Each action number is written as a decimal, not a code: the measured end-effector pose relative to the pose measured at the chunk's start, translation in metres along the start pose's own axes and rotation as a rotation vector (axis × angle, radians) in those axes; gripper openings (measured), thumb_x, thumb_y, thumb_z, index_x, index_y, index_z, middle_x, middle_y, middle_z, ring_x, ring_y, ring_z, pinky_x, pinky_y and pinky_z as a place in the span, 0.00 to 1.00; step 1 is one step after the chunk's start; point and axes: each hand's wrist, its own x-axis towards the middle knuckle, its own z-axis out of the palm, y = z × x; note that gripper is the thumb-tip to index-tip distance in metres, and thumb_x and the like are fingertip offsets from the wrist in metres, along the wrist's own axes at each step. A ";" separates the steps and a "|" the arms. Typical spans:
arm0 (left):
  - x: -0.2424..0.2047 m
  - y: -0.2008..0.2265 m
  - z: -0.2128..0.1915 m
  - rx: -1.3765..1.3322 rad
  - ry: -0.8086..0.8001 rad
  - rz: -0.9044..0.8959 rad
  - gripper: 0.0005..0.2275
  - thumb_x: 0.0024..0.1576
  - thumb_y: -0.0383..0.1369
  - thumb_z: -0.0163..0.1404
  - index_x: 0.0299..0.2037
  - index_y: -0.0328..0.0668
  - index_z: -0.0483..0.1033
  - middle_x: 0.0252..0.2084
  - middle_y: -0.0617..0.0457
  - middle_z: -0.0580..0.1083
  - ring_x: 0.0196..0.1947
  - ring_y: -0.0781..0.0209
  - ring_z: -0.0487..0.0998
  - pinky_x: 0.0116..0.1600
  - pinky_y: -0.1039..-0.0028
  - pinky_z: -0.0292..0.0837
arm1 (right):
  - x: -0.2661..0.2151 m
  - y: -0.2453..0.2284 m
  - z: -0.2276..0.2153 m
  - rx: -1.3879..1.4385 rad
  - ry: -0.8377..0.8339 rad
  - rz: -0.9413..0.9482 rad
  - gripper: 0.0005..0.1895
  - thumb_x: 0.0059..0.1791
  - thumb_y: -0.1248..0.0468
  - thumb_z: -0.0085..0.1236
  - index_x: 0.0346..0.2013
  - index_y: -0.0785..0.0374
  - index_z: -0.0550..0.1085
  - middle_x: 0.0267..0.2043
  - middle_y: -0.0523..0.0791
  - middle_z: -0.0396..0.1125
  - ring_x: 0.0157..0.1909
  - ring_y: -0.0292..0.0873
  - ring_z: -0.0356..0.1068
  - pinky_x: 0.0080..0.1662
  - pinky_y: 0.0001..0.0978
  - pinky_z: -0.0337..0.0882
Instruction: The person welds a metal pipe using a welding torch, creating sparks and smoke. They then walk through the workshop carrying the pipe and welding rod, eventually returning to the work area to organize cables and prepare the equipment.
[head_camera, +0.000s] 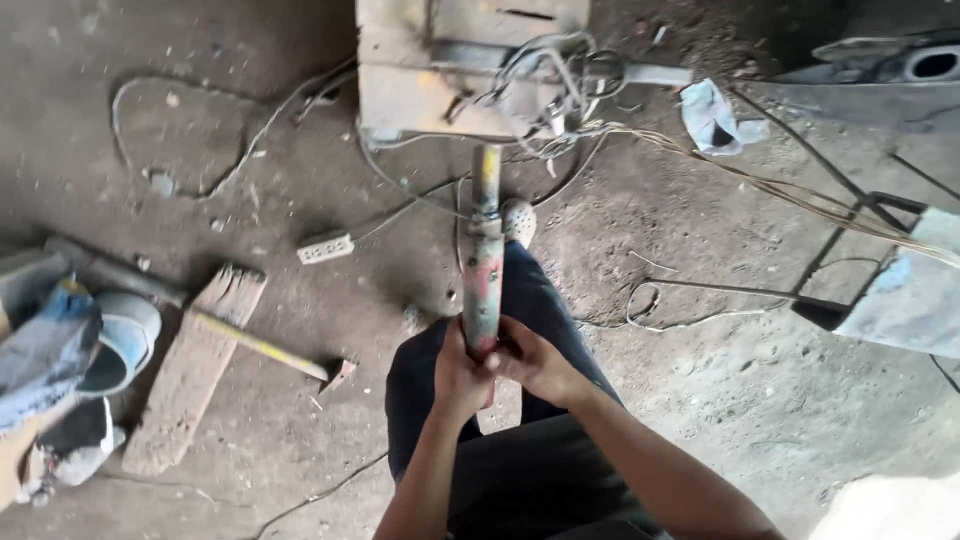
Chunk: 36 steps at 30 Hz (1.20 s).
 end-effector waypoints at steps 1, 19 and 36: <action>0.000 0.017 0.008 0.100 -0.023 -0.017 0.31 0.46 0.39 0.65 0.58 0.37 0.67 0.45 0.41 0.79 0.45 0.43 0.82 0.46 0.60 0.77 | -0.004 -0.008 0.001 0.116 0.082 0.046 0.38 0.50 0.54 0.62 0.69 0.65 0.59 0.58 0.43 0.68 0.60 0.37 0.67 0.62 0.33 0.67; 0.024 0.010 0.061 0.708 -0.803 0.159 0.26 0.52 0.40 0.59 0.60 0.41 0.69 0.59 0.41 0.71 0.57 0.42 0.73 0.60 0.60 0.69 | -0.141 -0.008 -0.152 0.244 1.258 0.075 0.26 0.41 0.69 0.69 0.53 0.68 0.72 0.41 0.46 0.74 0.42 0.40 0.73 0.48 0.36 0.75; 0.074 0.168 0.443 0.860 -0.932 0.435 0.19 0.59 0.38 0.53 0.57 0.39 0.72 0.51 0.41 0.77 0.50 0.43 0.78 0.53 0.58 0.73 | -0.274 0.098 -0.472 0.902 1.880 -0.142 0.13 0.47 0.63 0.67 0.39 0.69 0.75 0.31 0.43 0.71 0.31 0.37 0.71 0.36 0.32 0.72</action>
